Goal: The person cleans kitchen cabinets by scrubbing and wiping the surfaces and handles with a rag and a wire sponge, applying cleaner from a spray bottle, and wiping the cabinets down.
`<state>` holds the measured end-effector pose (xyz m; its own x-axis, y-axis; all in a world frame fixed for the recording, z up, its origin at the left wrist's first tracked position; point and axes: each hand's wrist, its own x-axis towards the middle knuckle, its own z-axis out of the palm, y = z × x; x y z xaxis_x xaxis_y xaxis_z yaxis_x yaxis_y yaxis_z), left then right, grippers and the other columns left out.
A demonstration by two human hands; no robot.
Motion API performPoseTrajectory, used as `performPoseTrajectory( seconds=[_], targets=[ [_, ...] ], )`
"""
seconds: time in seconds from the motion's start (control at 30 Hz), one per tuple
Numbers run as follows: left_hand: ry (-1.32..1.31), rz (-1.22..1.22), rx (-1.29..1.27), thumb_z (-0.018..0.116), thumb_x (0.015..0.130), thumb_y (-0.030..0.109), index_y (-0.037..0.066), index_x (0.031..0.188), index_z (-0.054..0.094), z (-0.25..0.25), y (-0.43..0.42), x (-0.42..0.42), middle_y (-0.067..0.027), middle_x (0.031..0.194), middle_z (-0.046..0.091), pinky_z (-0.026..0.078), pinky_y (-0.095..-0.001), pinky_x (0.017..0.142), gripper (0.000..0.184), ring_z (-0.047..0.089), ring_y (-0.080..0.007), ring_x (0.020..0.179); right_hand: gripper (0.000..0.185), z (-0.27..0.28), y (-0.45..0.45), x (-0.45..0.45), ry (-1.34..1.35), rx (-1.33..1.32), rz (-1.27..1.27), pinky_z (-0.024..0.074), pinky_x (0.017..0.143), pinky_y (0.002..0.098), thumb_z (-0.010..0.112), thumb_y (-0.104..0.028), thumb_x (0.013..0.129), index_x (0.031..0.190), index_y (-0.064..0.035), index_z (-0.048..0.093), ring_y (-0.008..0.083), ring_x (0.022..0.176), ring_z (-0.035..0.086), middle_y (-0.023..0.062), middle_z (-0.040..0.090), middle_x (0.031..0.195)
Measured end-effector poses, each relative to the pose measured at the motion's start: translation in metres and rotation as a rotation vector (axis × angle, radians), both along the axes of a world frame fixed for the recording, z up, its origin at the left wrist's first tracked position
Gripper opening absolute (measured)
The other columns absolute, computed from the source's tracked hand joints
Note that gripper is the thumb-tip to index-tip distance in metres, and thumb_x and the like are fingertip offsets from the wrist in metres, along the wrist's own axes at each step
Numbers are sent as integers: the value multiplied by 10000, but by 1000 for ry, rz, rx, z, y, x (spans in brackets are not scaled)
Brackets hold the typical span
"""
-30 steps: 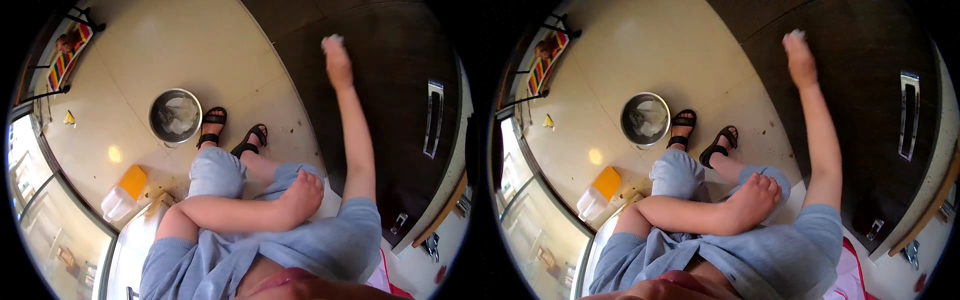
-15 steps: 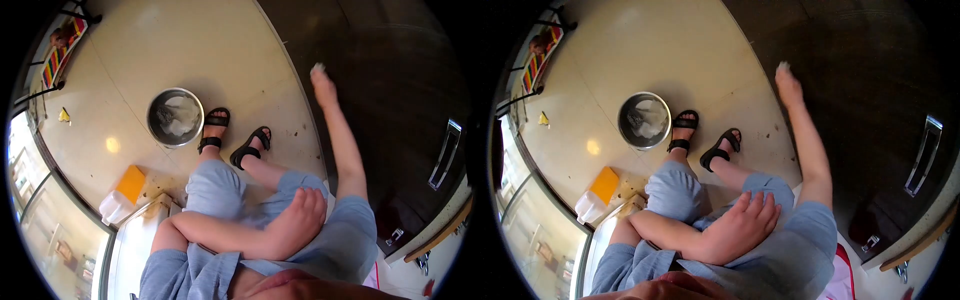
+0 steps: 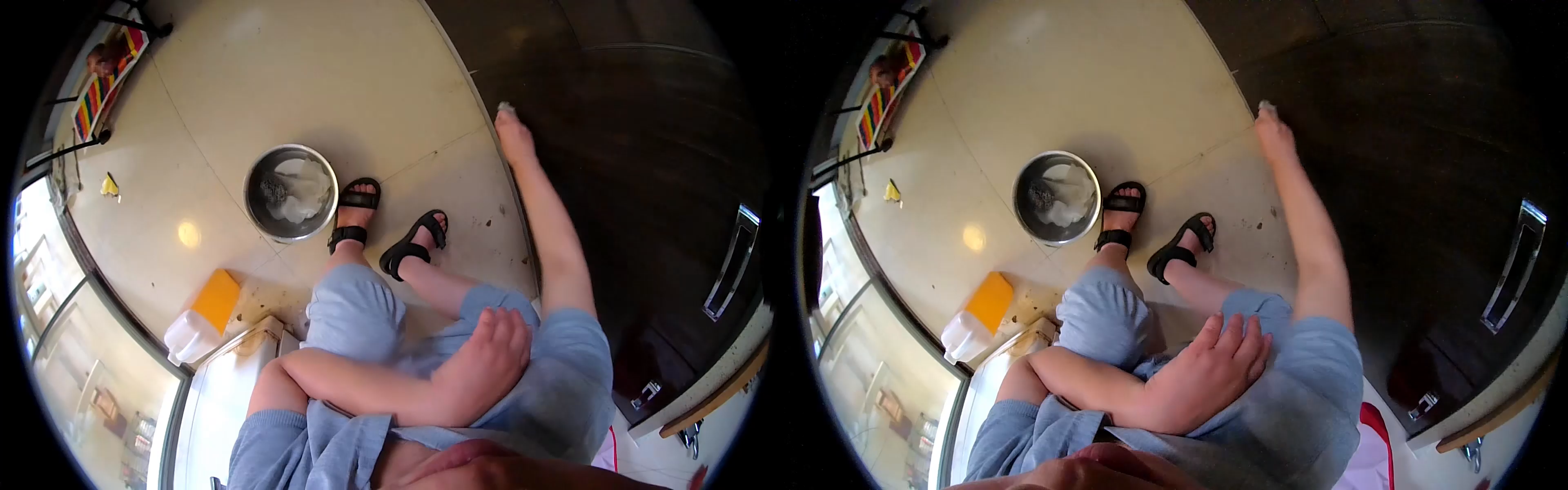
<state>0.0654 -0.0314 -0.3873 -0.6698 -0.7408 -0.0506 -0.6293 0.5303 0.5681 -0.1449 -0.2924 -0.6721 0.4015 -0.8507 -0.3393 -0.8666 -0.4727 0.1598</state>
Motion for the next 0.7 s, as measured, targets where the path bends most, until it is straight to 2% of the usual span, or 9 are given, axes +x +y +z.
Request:
performPoseTrajectory(
  seconds=[0.1,0.17,0.27,0.37,0.4,0.47,0.5,0.6,0.7],
  targets=[
    [60,24,26,430,794,191,0,1153,481,0,-2,3,-160,1119,509,391,-388,868,409,501,-280,1017,230,72,-21,6,-378,-501,405,460,829,331,485,-61,822,1042,-15,535,269,1022,517,111,522,1099],
    [38,31,53,433,792,195,1,1153,482,-2,-3,4,-163,1115,509,391,-389,869,412,501,-283,1012,159,112,-34,35,-534,-531,328,453,783,362,503,-35,807,961,-26,544,293,985,510,90,524,1052],
    [2,56,61,435,790,193,5,1148,488,-7,-10,9,-165,1117,505,390,-387,870,408,502,-285,1003,164,65,-60,46,-516,-490,323,453,801,350,461,-83,842,979,-18,522,294,992,507,106,518,1074],
    [-51,85,64,434,789,192,5,1148,489,-9,-16,10,-163,1121,499,390,-386,871,408,504,-283,994,223,-46,-59,37,-544,-268,108,450,844,341,401,-133,872,1018,-2,507,294,1085,472,196,466,1179],
    [-64,79,59,433,789,191,6,1150,488,-11,-17,10,-163,1122,498,388,-386,873,409,504,-283,994,239,-70,-47,24,-437,-261,169,443,851,366,406,-155,874,1010,10,513,308,1097,462,202,459,1197],
    [-79,67,48,430,789,189,9,1153,486,-12,-16,9,-162,1122,496,385,-386,875,410,504,-283,993,242,-95,-20,3,-208,-9,-56,446,843,376,416,-165,872,1008,3,522,310,1089,468,192,462,1204],
    [-47,76,49,432,787,190,10,1154,486,-11,-16,12,-161,1119,498,385,-386,876,412,504,-282,995,243,-94,-15,-1,-89,112,-167,447,838,380,420,-171,870,1007,0,527,310,1085,471,188,463,1207],
    [11,84,65,436,784,192,15,1154,487,-11,-17,21,-157,1111,502,382,-384,877,413,503,-277,1001,258,-80,-22,-16,-332,21,-111,439,846,381,422,-182,871,1052,-24,515,308,1080,476,170,461,1218],
    [-3,74,116,438,781,189,18,1154,488,-11,-18,20,-153,1109,504,378,-379,881,413,502,-271,1008,217,-7,-50,34,-463,-117,164,426,844,379,390,-170,886,1014,-28,494,330,1006,498,163,508,1112]
  ],
)
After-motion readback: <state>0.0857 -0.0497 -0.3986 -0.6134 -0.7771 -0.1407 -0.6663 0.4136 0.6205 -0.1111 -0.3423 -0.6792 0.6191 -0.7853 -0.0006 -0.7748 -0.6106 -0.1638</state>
